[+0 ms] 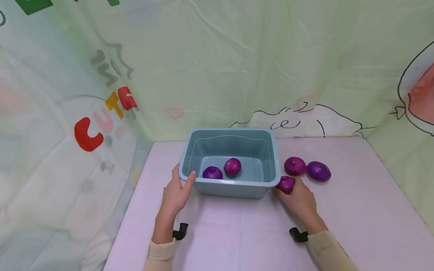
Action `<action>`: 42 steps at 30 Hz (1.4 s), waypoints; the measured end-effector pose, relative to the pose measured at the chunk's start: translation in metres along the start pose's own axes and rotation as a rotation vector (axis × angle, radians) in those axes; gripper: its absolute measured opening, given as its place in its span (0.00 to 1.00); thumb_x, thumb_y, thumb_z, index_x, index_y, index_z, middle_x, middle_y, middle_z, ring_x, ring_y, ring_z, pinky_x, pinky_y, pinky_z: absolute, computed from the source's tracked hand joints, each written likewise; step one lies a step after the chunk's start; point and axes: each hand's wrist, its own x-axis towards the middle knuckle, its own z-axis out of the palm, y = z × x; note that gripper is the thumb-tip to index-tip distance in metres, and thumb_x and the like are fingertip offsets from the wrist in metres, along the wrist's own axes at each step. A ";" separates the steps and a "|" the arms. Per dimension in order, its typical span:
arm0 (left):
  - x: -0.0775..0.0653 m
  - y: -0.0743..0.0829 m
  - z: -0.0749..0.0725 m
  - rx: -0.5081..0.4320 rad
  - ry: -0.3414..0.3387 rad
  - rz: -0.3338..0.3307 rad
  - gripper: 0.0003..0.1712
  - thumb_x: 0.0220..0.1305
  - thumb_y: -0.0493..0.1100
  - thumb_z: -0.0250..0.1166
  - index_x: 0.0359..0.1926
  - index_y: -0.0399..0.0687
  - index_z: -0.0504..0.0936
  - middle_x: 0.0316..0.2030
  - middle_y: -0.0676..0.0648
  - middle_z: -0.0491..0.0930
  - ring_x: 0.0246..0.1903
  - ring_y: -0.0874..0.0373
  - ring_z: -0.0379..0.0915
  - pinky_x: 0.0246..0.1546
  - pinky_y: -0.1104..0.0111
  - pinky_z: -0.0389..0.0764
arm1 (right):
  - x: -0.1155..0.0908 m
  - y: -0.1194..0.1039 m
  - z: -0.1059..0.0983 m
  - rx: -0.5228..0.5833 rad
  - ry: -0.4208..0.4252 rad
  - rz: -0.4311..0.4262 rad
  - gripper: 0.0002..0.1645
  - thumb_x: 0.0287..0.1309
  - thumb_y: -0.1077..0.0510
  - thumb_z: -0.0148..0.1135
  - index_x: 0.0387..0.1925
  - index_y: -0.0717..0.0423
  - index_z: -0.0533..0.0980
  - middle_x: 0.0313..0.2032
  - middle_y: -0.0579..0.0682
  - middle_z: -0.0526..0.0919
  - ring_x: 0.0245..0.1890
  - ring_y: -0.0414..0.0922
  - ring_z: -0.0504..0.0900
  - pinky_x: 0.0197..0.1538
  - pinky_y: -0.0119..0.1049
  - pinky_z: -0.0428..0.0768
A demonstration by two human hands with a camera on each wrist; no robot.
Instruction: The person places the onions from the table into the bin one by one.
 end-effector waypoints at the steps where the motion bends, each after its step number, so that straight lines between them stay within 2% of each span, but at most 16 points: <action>1: 0.000 0.000 0.000 0.000 0.000 0.000 0.53 0.68 0.80 0.51 0.81 0.56 0.53 0.71 0.40 0.71 0.64 0.32 0.71 0.53 0.29 0.70 | -0.001 0.000 -0.001 0.005 -0.010 0.010 0.58 0.58 0.31 0.71 0.68 0.71 0.62 0.55 0.74 0.77 0.51 0.71 0.79 0.52 0.67 0.76; 5: 0.000 -0.001 0.000 0.004 -0.001 -0.008 0.53 0.67 0.80 0.51 0.81 0.57 0.53 0.70 0.39 0.71 0.64 0.31 0.71 0.53 0.29 0.70 | -0.006 -0.001 -0.008 0.029 -0.046 0.044 0.63 0.60 0.30 0.68 0.71 0.74 0.56 0.59 0.76 0.73 0.54 0.72 0.76 0.53 0.68 0.76; 9: 0.001 -0.001 0.000 0.008 -0.003 -0.007 0.54 0.67 0.81 0.50 0.81 0.57 0.52 0.70 0.39 0.71 0.64 0.31 0.71 0.54 0.28 0.69 | -0.010 -0.003 -0.019 0.046 -0.043 0.041 0.62 0.62 0.30 0.66 0.73 0.74 0.54 0.61 0.77 0.71 0.57 0.73 0.74 0.54 0.70 0.75; 15: 0.001 -0.002 0.000 0.002 -0.004 -0.006 0.53 0.67 0.81 0.51 0.81 0.58 0.52 0.71 0.40 0.71 0.64 0.31 0.70 0.56 0.27 0.65 | -0.012 -0.013 -0.038 0.059 -0.011 0.040 0.66 0.62 0.28 0.66 0.75 0.74 0.50 0.64 0.80 0.67 0.59 0.76 0.71 0.54 0.70 0.75; 19: 0.001 -0.001 0.000 -0.003 -0.009 -0.014 0.54 0.66 0.82 0.50 0.81 0.59 0.52 0.71 0.41 0.71 0.65 0.33 0.70 0.58 0.26 0.61 | -0.014 -0.023 -0.052 0.070 0.021 0.030 0.65 0.62 0.30 0.66 0.76 0.74 0.50 0.63 0.80 0.68 0.57 0.76 0.72 0.52 0.70 0.77; 25: 0.001 -0.002 0.000 -0.003 -0.006 -0.011 0.55 0.65 0.83 0.49 0.81 0.59 0.52 0.71 0.42 0.71 0.64 0.33 0.71 0.56 0.27 0.66 | -0.013 -0.041 -0.070 0.094 0.080 0.008 0.63 0.63 0.33 0.68 0.74 0.74 0.51 0.63 0.80 0.67 0.57 0.77 0.71 0.50 0.71 0.77; 32: 0.002 -0.002 0.001 -0.012 -0.003 0.003 0.53 0.68 0.80 0.51 0.82 0.56 0.52 0.71 0.40 0.70 0.68 0.31 0.65 0.63 0.25 0.46 | -0.004 -0.060 -0.083 0.121 0.123 0.000 0.62 0.63 0.34 0.68 0.76 0.72 0.50 0.65 0.77 0.65 0.59 0.76 0.69 0.51 0.72 0.76; 38: 0.002 -0.001 0.001 -0.013 -0.009 -0.002 0.53 0.67 0.81 0.50 0.81 0.58 0.52 0.71 0.42 0.70 0.68 0.32 0.66 0.64 0.25 0.48 | 0.003 -0.075 -0.091 0.134 0.103 -0.009 0.62 0.64 0.34 0.67 0.77 0.71 0.48 0.66 0.77 0.65 0.60 0.75 0.69 0.52 0.71 0.76; 42: 0.001 -0.001 0.000 -0.014 -0.008 0.003 0.54 0.67 0.81 0.50 0.81 0.58 0.52 0.72 0.42 0.70 0.68 0.33 0.66 0.63 0.25 0.48 | 0.007 -0.089 -0.095 0.132 0.103 -0.045 0.62 0.63 0.34 0.67 0.78 0.69 0.49 0.67 0.75 0.65 0.60 0.74 0.70 0.52 0.71 0.77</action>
